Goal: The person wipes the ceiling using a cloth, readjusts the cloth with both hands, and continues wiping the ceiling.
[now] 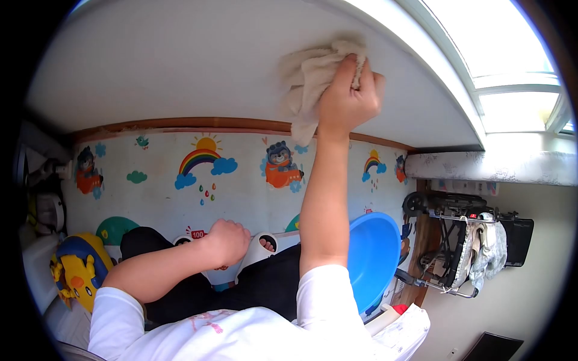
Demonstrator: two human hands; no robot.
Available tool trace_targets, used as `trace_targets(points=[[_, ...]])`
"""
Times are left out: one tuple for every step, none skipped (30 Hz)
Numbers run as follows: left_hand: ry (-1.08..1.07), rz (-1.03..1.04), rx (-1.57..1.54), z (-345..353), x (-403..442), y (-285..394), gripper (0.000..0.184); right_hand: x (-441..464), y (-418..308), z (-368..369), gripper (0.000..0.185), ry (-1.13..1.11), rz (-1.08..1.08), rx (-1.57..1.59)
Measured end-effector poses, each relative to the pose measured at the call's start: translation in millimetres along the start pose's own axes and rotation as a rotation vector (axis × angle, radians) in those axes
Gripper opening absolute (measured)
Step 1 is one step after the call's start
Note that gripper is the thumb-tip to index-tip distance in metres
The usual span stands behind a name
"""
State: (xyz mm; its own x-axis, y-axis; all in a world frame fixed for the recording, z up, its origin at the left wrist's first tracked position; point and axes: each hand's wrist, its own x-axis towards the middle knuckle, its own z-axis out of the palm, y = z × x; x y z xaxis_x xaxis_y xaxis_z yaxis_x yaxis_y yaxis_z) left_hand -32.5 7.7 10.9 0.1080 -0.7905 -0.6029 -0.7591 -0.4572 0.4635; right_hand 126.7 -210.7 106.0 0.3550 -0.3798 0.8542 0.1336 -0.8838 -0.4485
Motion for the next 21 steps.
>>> trace_targets(points=[[-0.001,-0.004,-0.008,0.7,0.3,-0.4,0.029,1.5,-2.6,0.3,0.020,0.035,0.006,0.025],[-0.002,-0.006,-0.013,1.9,0.4,-0.7,0.030,-3.0,-2.4,4.4,0.020,0.012,-0.038,-0.026],[-0.008,-0.004,-0.006,3.3,0.5,-0.7,0.030,-10.5,-1.8,11.4,0.020,-0.009,-0.083,-0.079],[-0.013,-0.001,0.003,4.3,0.8,-1.4,0.030,-18.1,-1.0,16.3,0.020,-0.028,-0.128,-0.132],[-0.015,-0.001,0.012,3.8,2.0,-2.6,0.030,-27.6,2.5,19.0,0.020,-0.101,-0.172,-0.150],[-0.014,-0.005,0.004,3.6,3.4,-3.2,0.030,-37.9,4.2,20.2,0.020,-0.174,-0.216,-0.166],[-0.017,-0.004,-0.006,5.0,3.6,-2.2,0.030,-44.6,6.5,18.1,0.021,-0.251,-0.256,-0.187],[-0.019,-0.003,-0.015,5.9,3.4,-1.0,0.030,-45.6,10.3,15.3,0.021,-0.221,-0.211,-0.180],[-0.031,0.007,-0.002,3.5,2.1,-0.3,0.031,-42.5,9.6,13.4,0.021,-0.187,-0.170,-0.171],[-0.040,0.013,0.009,-1.7,0.2,0.6,0.031,-37.4,8.5,13.4,0.021,-0.154,-0.132,-0.157],[-0.049,0.017,0.016,-4.8,-0.8,1.0,0.031,-29.7,7.2,12.9,0.022,-0.094,-0.090,-0.114],[-0.030,0.010,0.011,-3.1,0.1,0.8,0.031,-18.5,-0.2,11.0,0.022,-0.037,-0.044,-0.071],[-0.013,0.002,0.008,1.5,1.7,0.3,0.031,-13.4,-4.3,10.2,0.022,0.020,0.003,-0.029],[0.004,-0.003,0.007,5.3,3.2,-0.4,0.031,-16.6,-4.7,12.9,0.022,-0.021,-0.031,-0.058],[-0.008,-0.016,0.007,6.8,4.9,-1.5,0.031,-22.8,-4.8,18.1,0.022,-0.059,-0.066,-0.089],[-0.019,-0.028,0.008,7.2,7.1,-2.4,0.031,-28.7,-4.0,21.4,0.022,-0.097,-0.101,-0.120],[-0.031,-0.040,0.010,7.4,8.3,-2.9,0.031,-36.1,-1.9,21.7,0.022,-0.182,-0.092,-0.123],[-0.027,-0.042,0.012,7.5,9.0,-3.6,0.031,-43.6,-1.3,21.2,0.021,-0.267,-0.083,-0.123],[-0.025,-0.040,0.013,8.6,8.7,-3.2,0.031,-47.6,-0.2,19.0,0.021,-0.354,-0.071,-0.126],[-0.023,-0.039,0.014,9.3,8.5,-2.6,0.031,-44.7,3.3,15.4,0.021,-0.285,-0.059,-0.131],[-0.021,-0.031,0.016,8.3,7.5,-1.6,0.030,-35.9,4.5,10.1,0.020,-0.217,-0.047,-0.134]])
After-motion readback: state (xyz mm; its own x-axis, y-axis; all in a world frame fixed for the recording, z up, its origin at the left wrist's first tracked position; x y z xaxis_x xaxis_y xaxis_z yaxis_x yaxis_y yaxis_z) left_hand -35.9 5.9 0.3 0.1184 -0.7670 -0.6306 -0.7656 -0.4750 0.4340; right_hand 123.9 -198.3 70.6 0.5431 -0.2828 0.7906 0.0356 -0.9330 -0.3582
